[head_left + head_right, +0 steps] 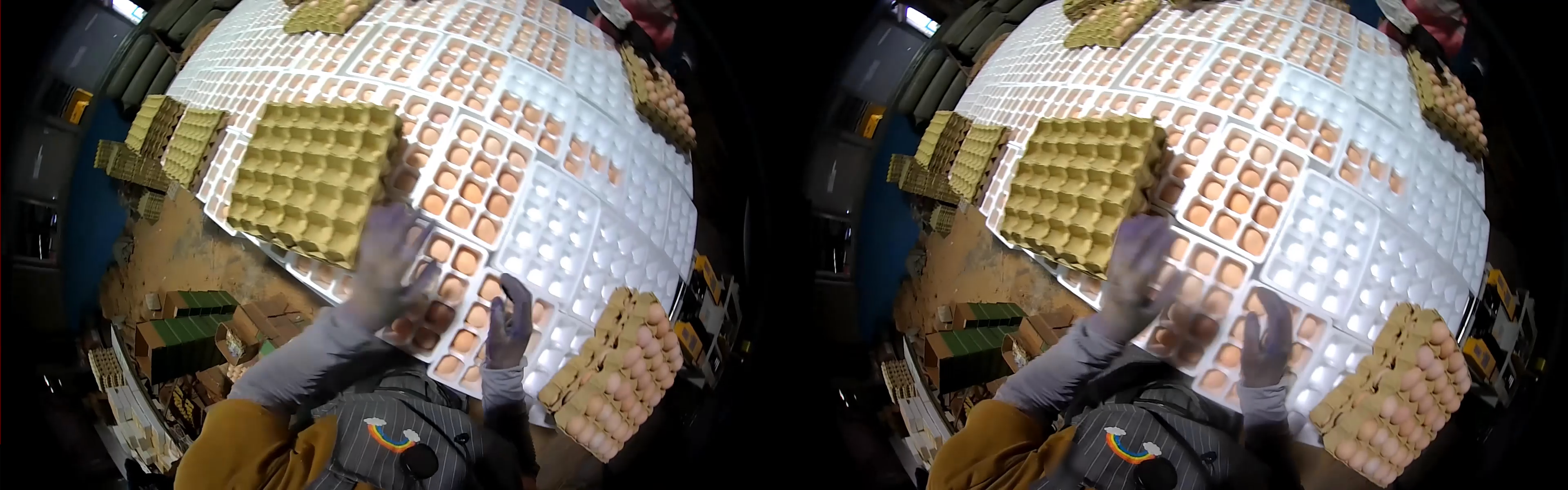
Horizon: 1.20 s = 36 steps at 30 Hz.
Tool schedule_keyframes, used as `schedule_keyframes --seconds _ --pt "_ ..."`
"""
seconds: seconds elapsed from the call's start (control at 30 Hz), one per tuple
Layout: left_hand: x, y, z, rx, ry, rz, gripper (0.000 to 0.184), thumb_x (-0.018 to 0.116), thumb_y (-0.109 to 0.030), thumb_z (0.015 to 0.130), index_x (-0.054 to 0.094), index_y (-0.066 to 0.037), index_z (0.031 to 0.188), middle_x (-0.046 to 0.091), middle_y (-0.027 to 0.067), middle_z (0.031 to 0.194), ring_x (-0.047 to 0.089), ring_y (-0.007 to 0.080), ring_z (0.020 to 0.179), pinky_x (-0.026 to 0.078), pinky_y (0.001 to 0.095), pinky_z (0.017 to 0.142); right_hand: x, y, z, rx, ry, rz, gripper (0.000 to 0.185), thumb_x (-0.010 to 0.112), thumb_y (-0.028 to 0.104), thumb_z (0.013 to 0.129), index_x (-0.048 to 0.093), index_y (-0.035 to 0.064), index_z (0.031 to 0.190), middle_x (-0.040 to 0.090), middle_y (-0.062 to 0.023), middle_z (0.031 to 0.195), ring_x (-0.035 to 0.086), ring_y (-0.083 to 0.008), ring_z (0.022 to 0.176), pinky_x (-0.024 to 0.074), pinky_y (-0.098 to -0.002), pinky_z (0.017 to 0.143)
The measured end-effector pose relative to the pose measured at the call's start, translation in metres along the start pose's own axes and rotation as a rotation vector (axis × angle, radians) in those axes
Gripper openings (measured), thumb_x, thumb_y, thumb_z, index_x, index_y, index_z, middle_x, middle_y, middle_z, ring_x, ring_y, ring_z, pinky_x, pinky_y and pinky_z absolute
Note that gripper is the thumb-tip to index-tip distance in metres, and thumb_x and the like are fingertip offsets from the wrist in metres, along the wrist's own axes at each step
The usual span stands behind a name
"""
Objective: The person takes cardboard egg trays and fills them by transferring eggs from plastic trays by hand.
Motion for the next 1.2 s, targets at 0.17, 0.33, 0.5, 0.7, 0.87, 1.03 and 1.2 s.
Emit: schedule_keyframes --seconds 0.17,0.33,0.5,0.7,0.87,1.03,1.2 --pt "-0.158 0.197 -0.046 -0.747 0.023 0.808 0.071 0.062 -0.044 0.093 0.039 -0.007 0.148 0.046 0.0229 0.144 0.044 0.0398 0.133 0.038 0.048 0.109 0.146 0.058 0.021 -0.129 0.348 0.065 0.066 0.066 0.02 0.089 0.038 -0.001 0.146 0.042 -0.0222 0.147 0.037 -0.0369 0.139 0.0321 -0.0428 0.114" --pt "-0.206 0.247 -0.079 -0.935 -0.059 0.122 0.067 0.062 -0.052 0.093 0.054 -0.002 0.136 0.062 0.0246 0.123 0.061 0.0327 0.116 0.048 0.04 0.1 0.23 0.083 0.035 0.2 0.229 0.411 0.061 0.047 0.016 0.097 0.025 -0.0022 0.152 0.038 -0.0198 0.148 0.043 -0.0278 0.133 0.036 -0.0373 0.11" --pt "-0.232 0.233 -0.099 -0.727 -0.798 -0.401 0.111 0.075 -0.052 0.081 0.006 -0.013 0.159 0.005 0.0137 0.164 0.013 0.0301 0.15 0.019 0.0532 0.119 0.299 0.168 0.028 -0.172 0.123 0.201 0.06 0.044 0.016 0.099 0.022 -0.002 0.152 0.033 -0.0239 0.149 0.042 -0.0305 0.133 0.0355 -0.0375 0.11" --pt "-0.294 0.326 -0.09 -0.839 -1.07 -0.399 0.092 0.067 -0.011 0.084 0.012 -0.003 0.156 0.018 0.0188 0.161 0.021 0.028 0.146 0.02 0.039 0.12 0.411 0.282 0.024 -0.241 0.655 0.514 0.085 0.067 0.015 0.09 0.014 -0.005 0.153 0.022 -0.0254 0.157 0.028 -0.0369 0.143 0.0245 -0.0429 0.117" --pt "-0.364 0.528 -0.128 -0.923 -1.082 -0.319 0.091 0.063 -0.002 0.085 0.007 -0.001 0.157 0.019 0.0209 0.161 0.031 0.0269 0.143 0.025 0.0312 0.116 0.372 0.247 0.017 -0.493 0.551 0.027 0.071 0.07 0.013 0.084 0.037 -0.0021 0.146 0.04 -0.0265 0.147 0.032 -0.0479 0.139 0.0233 -0.0541 0.116" --pt "-0.358 0.675 -0.188 -1.236 -0.897 0.039 0.087 0.059 -0.022 0.089 0.008 -0.006 0.158 0.018 0.0206 0.161 0.024 0.0373 0.144 0.026 0.045 0.113 0.326 0.186 -0.005 -0.262 0.536 -0.213 0.061 0.066 0.011 0.084 0.043 -0.0014 0.139 0.046 -0.026 0.141 0.041 -0.0484 0.132 0.03 -0.0524 0.113" --pt "-0.326 0.775 -0.263 -1.757 -0.42 0.516 0.086 0.055 -0.043 0.092 0.01 -0.01 0.158 0.017 0.0202 0.162 0.016 0.0478 0.144 0.026 0.0588 0.111 0.292 0.176 -0.011 -0.102 0.533 -0.156 0.06 0.068 0.009 0.082 0.045 -0.002 0.137 0.05 -0.0251 0.137 0.043 -0.0462 0.131 0.0346 -0.0505 0.111"
Point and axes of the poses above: each hand's wrist, its own z-axis towards the middle knuckle, its own x-axis out of the palm, y = z × x, the point moved 5 cm from there along z, towards the middle knuckle
